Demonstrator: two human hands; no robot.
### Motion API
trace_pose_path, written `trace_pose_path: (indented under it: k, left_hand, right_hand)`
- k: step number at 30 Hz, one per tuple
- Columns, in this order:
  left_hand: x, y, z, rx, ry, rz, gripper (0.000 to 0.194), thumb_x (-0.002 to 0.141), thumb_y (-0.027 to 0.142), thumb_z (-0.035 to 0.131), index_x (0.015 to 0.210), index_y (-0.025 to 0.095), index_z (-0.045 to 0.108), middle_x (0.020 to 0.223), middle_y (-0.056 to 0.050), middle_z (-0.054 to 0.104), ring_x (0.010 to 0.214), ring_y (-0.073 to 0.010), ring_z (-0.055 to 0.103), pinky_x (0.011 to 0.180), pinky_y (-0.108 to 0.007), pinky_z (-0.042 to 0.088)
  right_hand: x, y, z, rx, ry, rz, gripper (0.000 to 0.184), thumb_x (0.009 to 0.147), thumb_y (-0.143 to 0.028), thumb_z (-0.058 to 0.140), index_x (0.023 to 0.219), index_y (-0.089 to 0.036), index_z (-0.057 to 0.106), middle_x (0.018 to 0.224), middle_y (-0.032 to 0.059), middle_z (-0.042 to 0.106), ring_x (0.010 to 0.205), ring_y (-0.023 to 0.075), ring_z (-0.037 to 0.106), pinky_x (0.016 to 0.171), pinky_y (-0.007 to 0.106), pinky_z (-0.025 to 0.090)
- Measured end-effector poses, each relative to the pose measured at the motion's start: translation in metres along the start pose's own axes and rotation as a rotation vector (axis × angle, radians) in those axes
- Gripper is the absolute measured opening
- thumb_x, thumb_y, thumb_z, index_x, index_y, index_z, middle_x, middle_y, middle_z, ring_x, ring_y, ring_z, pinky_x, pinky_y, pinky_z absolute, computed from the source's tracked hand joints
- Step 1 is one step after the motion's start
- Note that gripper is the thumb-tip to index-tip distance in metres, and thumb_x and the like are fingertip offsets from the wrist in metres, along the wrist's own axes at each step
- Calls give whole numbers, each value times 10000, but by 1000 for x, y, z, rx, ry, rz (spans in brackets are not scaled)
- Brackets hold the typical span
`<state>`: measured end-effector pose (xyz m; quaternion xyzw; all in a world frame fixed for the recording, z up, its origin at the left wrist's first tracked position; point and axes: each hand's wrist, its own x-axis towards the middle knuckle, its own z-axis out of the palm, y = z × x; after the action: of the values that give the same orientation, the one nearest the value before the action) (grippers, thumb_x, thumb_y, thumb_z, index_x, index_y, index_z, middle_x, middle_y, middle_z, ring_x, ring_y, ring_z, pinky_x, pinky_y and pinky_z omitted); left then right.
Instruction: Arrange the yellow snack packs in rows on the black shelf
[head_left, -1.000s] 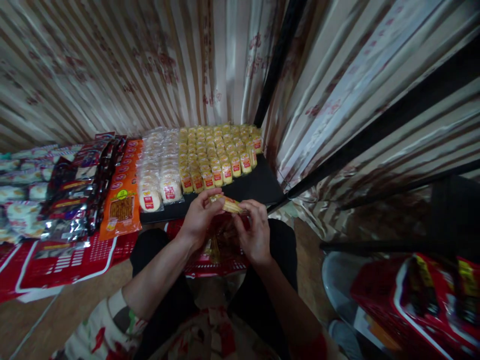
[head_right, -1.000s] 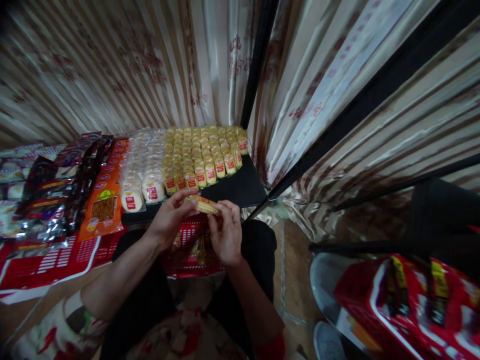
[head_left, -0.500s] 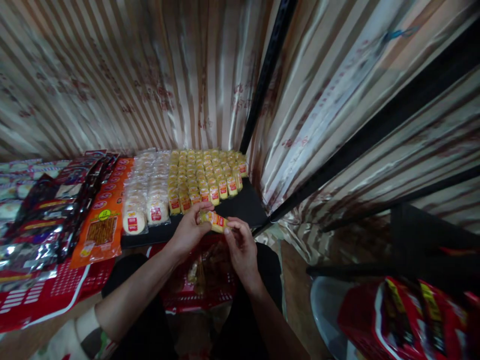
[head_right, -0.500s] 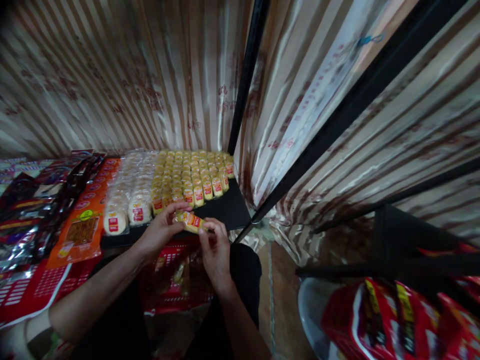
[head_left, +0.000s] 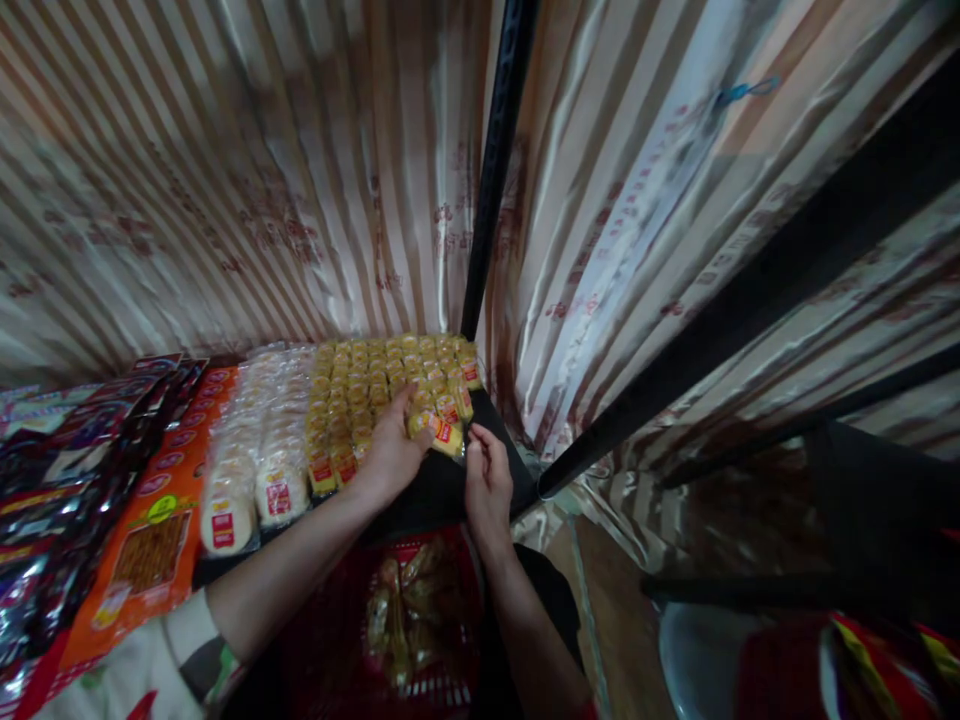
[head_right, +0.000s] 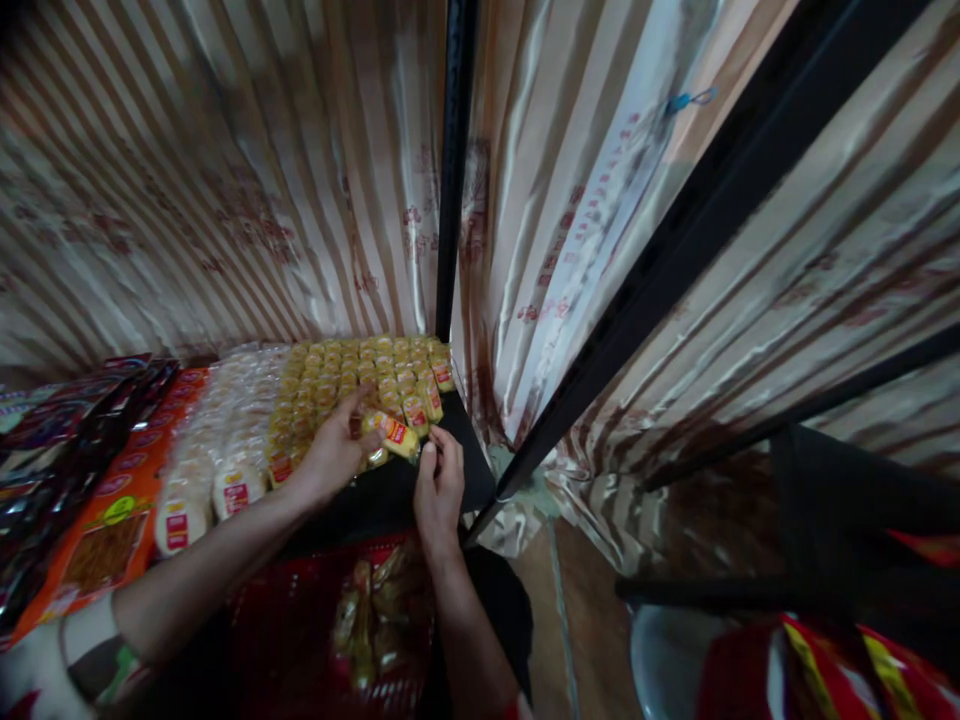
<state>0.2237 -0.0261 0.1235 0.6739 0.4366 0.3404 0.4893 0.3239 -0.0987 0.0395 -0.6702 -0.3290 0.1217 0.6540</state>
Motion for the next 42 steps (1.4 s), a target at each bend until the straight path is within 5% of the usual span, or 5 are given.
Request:
trace_pose_path:
  k: [3,10,20,30,42]
  left_hand:
    - [23,13,10,121,48,30,654,735,135,594,1351,164,377,1171,-91,585,996,-179,580,910,-329,444]
    - [68,36,43,392,-4,298,397,765,84,552,1154,164,563,1163,-85,576,1092,-178,529,988,-331,406]
    - [129,7,88,684,-92,378,459,797,101,536,1248,185,521,1206,-77,586,1132,-184,519,1003,-317,390]
    - [155,-21,106,1003,-187,521,359,805,161,518,1151,185,608,1042,-70,661,1012,-222,533,935,-333,413]
    - [159,-22,109,999,-251,504,306,794,155,471,991,176,704,949,-101,548,1013,-247,450,889,-347,407]
  right_hand:
    - [27,17,10,-147,8,-86,409,875,-350,352,1165,-139,549,1272,144,519,1210,218,449,1054,444,330]
    - [46,59,18,-365,-72,-150,469,898,-307,300,1252,-81,510,1358,169,473,1272,227,397,1061,452,332]
    - [49,66,23,-427,-62,-227,362,873,-201,356,1158,-108,560,1209,160,581,1153,230,493,979,435,415]
    - [58,59,23,-398,7,-133,262,833,-211,420,1035,-145,573,1122,149,553,1094,233,493,935,454,442]
    - [70,66,25,-437,11,-116,467,903,-316,323,1300,-98,434,1417,186,390,1328,244,340,1058,457,339]
